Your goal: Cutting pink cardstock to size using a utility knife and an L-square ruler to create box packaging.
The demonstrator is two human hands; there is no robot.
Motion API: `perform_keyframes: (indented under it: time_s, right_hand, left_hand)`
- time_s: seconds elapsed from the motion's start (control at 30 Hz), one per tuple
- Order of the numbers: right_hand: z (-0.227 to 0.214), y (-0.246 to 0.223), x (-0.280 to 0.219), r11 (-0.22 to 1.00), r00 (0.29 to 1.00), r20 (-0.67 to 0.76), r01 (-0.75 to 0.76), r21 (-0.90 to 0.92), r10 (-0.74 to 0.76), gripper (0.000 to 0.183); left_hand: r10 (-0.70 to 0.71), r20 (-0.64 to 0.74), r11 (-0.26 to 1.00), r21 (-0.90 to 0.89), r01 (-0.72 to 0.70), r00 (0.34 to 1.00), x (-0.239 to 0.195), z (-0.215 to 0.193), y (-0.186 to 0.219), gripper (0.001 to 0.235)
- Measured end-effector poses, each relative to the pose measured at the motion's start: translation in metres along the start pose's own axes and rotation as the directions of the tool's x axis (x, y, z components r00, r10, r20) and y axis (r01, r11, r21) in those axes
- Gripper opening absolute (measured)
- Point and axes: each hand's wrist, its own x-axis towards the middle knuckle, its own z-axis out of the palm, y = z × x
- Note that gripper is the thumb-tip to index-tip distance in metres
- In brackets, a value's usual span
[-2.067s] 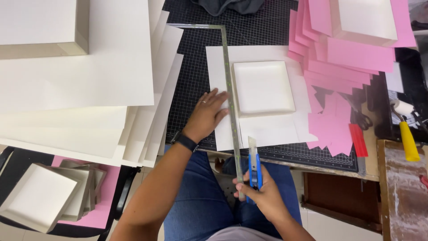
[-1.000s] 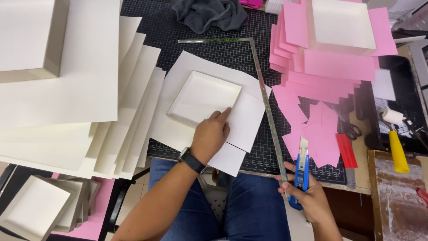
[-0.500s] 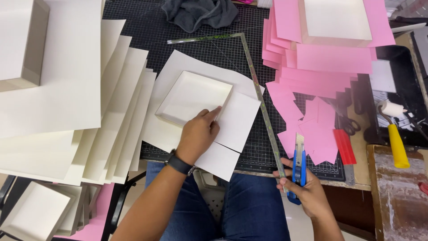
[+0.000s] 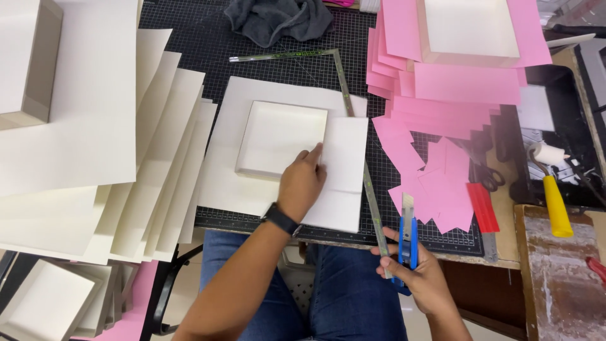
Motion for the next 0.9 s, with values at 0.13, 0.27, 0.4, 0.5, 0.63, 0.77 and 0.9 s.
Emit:
perform_keyframes:
  time_s: [0.13, 0.27, 0.4, 0.5, 0.63, 0.77, 0.9]
  right_hand:
    - [0.005, 0.026, 0.005, 0.999, 0.999, 0.005, 0.042, -0.021, -0.042, 0.064]
    - [0.02, 0.042, -0.004, 1.0, 1.0, 0.009, 0.03, 0.006, -0.03, 0.065]
    - [0.027, 0.05, -0.005, 0.999, 0.999, 0.034, 0.035, -0.037, -0.034, 0.067]
    - [0.025, 0.034, -0.01, 0.992, 0.999, 0.004, -0.053, -0.115, 0.054, 0.065]
    - [0.022, 0.036, -0.012, 0.989, 0.998, 0.009, -0.054, -0.134, 0.055, 0.066]
    - [0.026, 0.045, -0.011, 0.991, 0.999, 0.028, -0.011, -0.136, 0.015, 0.066]
    - [0.031, 0.049, -0.013, 0.991, 0.999, 0.049, 0.024, -0.129, -0.018, 0.065]
  left_hand:
    - [-0.029, 0.071, 0.988, -0.152, 0.039, 0.997, 0.007, -0.002, 0.015, 0.063]
    - [0.16, 0.15, 0.945, 0.263, -0.196, 0.976, -0.008, -0.014, 0.003, 0.064]
    - [0.325, 0.061, 0.923, 0.198, -0.331, 0.944, -0.02, -0.016, -0.017, 0.056]
    - [0.418, 0.053, 0.887, 0.192, -0.42, 0.907, -0.023, -0.02, -0.02, 0.049]
    - [0.465, 0.069, 0.861, 0.197, -0.469, 0.883, -0.024, -0.02, -0.022, 0.04]
    - [0.518, 0.053, 0.822, 0.244, -0.514, 0.854, -0.027, -0.013, -0.001, 0.045]
    - [0.613, 0.047, 0.746, 0.293, -0.598, 0.788, -0.028, -0.015, 0.009, 0.038]
